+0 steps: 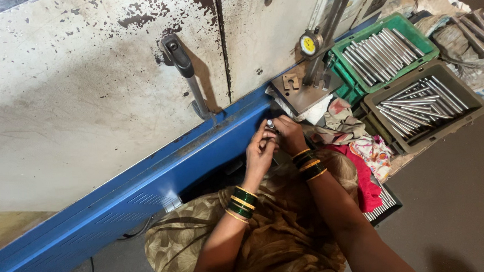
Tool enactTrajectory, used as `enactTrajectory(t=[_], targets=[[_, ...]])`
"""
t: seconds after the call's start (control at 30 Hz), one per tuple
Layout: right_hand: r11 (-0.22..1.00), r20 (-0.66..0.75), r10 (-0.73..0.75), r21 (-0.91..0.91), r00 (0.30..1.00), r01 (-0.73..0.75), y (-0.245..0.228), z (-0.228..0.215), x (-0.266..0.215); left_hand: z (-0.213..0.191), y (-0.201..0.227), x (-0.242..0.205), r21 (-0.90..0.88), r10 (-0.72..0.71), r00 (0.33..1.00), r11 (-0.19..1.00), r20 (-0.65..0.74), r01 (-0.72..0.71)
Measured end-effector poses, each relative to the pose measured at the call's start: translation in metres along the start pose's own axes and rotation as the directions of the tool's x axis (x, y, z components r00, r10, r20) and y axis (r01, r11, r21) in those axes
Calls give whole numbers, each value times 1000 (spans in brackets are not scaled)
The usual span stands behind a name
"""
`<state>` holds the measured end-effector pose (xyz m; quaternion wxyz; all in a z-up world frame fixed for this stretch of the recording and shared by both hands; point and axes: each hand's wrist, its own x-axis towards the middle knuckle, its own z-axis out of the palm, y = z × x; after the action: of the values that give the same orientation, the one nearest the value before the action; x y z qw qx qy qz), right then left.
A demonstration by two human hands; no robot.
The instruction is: The person operates a lathe to finish small metal rods. They open the machine door, insert a rod, run the machine, remove the rod, wipe it with a cloth, and place it into a tray. This cycle repeats for several rods.
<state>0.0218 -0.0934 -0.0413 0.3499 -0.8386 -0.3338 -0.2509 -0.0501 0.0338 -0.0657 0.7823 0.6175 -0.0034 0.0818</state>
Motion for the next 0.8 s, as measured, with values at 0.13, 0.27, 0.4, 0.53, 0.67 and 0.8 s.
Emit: enactTrajectory(t=[0.13, 0.27, 0.4, 0.53, 0.67, 0.8], targets=[[1000, -19, 24, -12, 1000, -24, 6, 4, -3, 1, -3, 1, -46, 23, 997, 999, -71, -26], [998, -117, -50, 22, 992, 53, 9, 7, -6, -2, -9, 4, 1, -7, 991, 1000, -135, 7], [968, -179, 251, 45, 951, -247, 19, 11, -10, -2, -12, 4, 31, -8, 992, 999, -125, 12], [807, -264, 577, 333, 773, -488, 52, -2, -10, 0, -12, 2, 110, 27, 995, 994, -94, -17], [823, -415, 567, 255, 712, -508, 97, -26, -7, 1, -10, -5, 87, 12, 999, 996, -36, -9], [782, -490, 597, 181, 635, -596, 130, -32, 5, 2, -6, -12, 87, -10, 1000, 996, -2, 10]])
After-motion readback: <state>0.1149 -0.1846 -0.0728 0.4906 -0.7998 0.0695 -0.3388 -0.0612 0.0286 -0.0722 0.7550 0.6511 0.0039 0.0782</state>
